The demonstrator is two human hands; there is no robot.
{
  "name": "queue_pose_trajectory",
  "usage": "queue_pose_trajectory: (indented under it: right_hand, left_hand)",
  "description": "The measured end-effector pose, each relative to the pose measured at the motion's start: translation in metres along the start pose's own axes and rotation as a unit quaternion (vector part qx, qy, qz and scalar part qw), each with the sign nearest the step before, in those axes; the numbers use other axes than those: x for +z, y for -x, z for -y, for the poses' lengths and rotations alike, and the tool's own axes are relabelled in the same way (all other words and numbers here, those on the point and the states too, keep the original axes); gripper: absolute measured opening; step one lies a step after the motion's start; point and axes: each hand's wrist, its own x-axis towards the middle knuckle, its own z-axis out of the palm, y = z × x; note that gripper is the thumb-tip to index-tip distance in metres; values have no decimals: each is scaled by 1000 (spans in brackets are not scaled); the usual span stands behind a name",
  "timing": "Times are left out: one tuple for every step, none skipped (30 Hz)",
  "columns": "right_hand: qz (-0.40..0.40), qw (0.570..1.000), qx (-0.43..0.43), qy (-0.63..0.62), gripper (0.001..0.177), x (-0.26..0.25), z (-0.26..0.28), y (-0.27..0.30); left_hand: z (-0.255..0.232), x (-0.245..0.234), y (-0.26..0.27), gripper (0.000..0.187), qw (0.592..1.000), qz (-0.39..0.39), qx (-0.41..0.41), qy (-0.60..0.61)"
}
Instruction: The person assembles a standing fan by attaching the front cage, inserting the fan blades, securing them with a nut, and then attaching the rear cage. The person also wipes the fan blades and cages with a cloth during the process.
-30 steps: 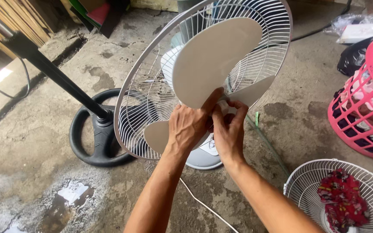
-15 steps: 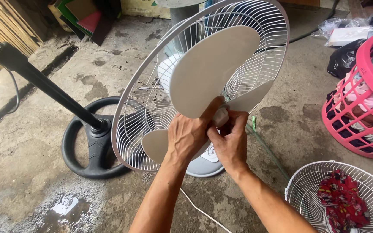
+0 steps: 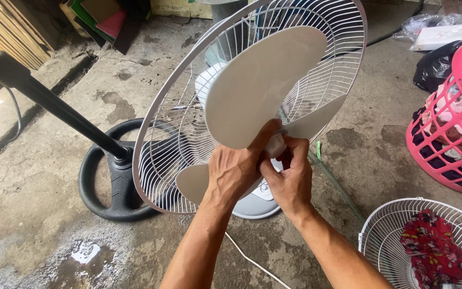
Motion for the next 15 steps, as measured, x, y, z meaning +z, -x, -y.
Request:
queue_pose_trajectory:
  right_hand:
    - [5, 1000, -14, 22, 48, -1, -2, 1]
    - [9, 999, -28, 46, 47, -3, -3, 2]
    - [13, 997, -43, 69, 46, -4, -4, 1]
    - [24, 997, -19, 70, 45, -5, -4, 0]
    - [34, 997, 5, 71, 45, -7, -3, -1]
    - [43, 996, 31, 74, 45, -10, 1, 0]
    - [54, 993, 3, 105, 50, -14, 6, 0]
    - [59, 988, -28, 138, 55, -20, 11, -3]
    - [64, 981, -59, 171, 60, -27, 17, -7]
    - [59, 983, -42, 171, 61, -34, 23, -9]
    - [53, 984, -24, 170, 62, -41, 28, -13]
    - [43, 984, 2, 174, 62, -50, 31, -14]
    - [24, 985, -24, 168, 60, -58, 30, -16]
    - [2, 985, -42, 165, 58, -68, 28, -16]
    - [-19, 984, -61, 164, 55, -79, 24, -13]
  left_hand:
    - [1, 0, 1, 40, 1000, -2, 6, -3]
    - [2, 2, 1, 37, 1000, -4, 12, -5]
    - [4, 4, 1, 38, 1000, -2, 13, -7]
    - [5, 5, 2, 39, 1000, -1, 12, -11]
    - [6, 7, 2, 39, 1000, 0, 11, -15]
    - [5, 8, 4, 38, 1000, 1, 8, -23]
    - [5, 8, 4, 37, 1000, 2, 5, -31]
    - [3, 9, 1, 36, 999, 1, 7, -37]
    - [0, 9, -2, 39, 999, -18, 12, -45]
    - [-3, 5, 0, 43, 998, -35, 15, -51]
    - [-6, 1, 1, 47, 997, -53, 18, -57]
    - [-8, -4, 4, 59, 997, -42, 18, -60]
    - [-8, -10, 7, 71, 997, -31, 19, -64]
    - [-10, -16, 12, 77, 995, 55, -51, -61]
    - [-11, -22, 15, 85, 981, 142, -118, -62]
